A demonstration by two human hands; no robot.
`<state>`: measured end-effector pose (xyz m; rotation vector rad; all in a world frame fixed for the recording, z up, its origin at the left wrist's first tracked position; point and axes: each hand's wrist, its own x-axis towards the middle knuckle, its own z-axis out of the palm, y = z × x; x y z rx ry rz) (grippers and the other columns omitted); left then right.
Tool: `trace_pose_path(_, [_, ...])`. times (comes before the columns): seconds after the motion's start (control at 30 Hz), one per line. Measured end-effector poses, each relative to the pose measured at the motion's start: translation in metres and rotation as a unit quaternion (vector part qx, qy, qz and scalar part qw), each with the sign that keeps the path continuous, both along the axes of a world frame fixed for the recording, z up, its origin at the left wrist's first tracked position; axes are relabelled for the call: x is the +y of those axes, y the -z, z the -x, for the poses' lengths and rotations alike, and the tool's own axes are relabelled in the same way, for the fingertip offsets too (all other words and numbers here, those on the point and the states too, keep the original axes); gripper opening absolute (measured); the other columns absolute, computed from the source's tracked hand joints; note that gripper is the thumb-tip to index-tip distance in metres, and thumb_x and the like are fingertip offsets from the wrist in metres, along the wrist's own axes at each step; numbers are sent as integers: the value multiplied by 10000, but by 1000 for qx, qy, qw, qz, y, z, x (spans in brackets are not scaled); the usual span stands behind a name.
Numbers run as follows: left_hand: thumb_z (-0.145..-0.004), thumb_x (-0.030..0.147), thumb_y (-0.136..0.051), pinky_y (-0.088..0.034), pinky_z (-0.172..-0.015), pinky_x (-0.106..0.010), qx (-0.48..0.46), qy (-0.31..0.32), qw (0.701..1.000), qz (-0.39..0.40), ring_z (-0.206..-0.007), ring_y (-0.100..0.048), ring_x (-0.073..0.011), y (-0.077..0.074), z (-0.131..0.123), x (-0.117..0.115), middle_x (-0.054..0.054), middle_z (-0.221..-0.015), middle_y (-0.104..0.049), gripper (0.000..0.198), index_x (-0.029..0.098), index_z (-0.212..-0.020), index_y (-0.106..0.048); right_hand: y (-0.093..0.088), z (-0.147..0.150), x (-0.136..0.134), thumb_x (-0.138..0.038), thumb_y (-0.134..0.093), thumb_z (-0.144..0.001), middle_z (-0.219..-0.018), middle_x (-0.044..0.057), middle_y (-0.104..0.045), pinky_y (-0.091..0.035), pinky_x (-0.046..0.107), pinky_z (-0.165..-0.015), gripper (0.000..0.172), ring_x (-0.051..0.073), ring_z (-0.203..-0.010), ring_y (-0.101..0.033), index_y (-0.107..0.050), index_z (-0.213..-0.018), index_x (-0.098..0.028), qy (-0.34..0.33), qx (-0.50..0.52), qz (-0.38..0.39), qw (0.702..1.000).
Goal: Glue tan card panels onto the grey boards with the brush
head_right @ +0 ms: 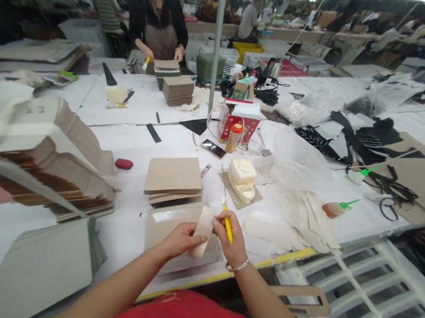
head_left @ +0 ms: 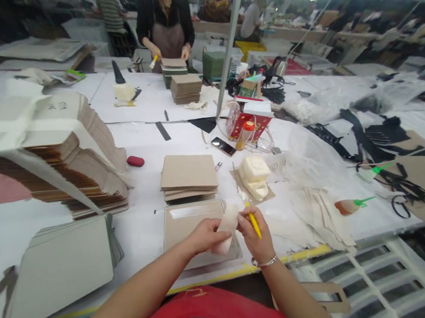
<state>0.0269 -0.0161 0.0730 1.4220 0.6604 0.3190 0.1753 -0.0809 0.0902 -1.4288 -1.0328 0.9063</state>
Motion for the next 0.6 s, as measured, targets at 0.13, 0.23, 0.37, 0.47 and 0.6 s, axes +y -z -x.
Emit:
trace_pose_path(0.13, [-669,354,-572,-352,-485,-194,57,-14,998,36,-535,-483,-105,5,19,3,26,-601,-558,271,122,-794,-632,3,4,14,-391,-538,-754,-760,-13,-524,-444,257,-590,295,115,-613,-504,-404,-949,-214,-12,-133,14,991])
trace_pose_path(0.23, [-634,327,-588,-335,-476,-193,94,-34,994,40,-526,-475,-104,10,41,8,34,-575,-543,228,135,-751,-630,11,4,27,-397,-556,-738,-742,-5,-526,-423,263,-596,288,126,-610,-501,-442,-917,-204,-25,-256,25,966])
trace_pose_path(0.37, [-596,313,-617,-313,-463,-193,132,-117,981,80,-503,-455,-91,24,79,20,35,-549,-531,182,143,-656,-590,34,5,46,-429,-492,-778,-738,7,-539,-399,249,-593,257,129,-607,-509,-467,-886,-197,25,-323,22,946])
trace_pose_path(0.47, [-612,325,-598,-304,-435,-197,155,-227,952,133,-443,-413,-79,38,104,31,46,-490,-480,184,154,-635,-533,57,6,60,-446,-456,-797,-735,15,-555,-378,236,-562,275,126,-580,-512,-477,-890,-188,43,-352,33,934])
trace_pose_path(0.6, [-664,334,-558,-312,-450,-206,199,-340,917,64,-448,-404,-81,56,115,50,49,-460,-435,211,161,-574,-477,81,9,74,-459,-417,-814,-751,31,-573,-371,241,-565,315,136,-584,-521,-490,-922,-173,28,-399,31,916])
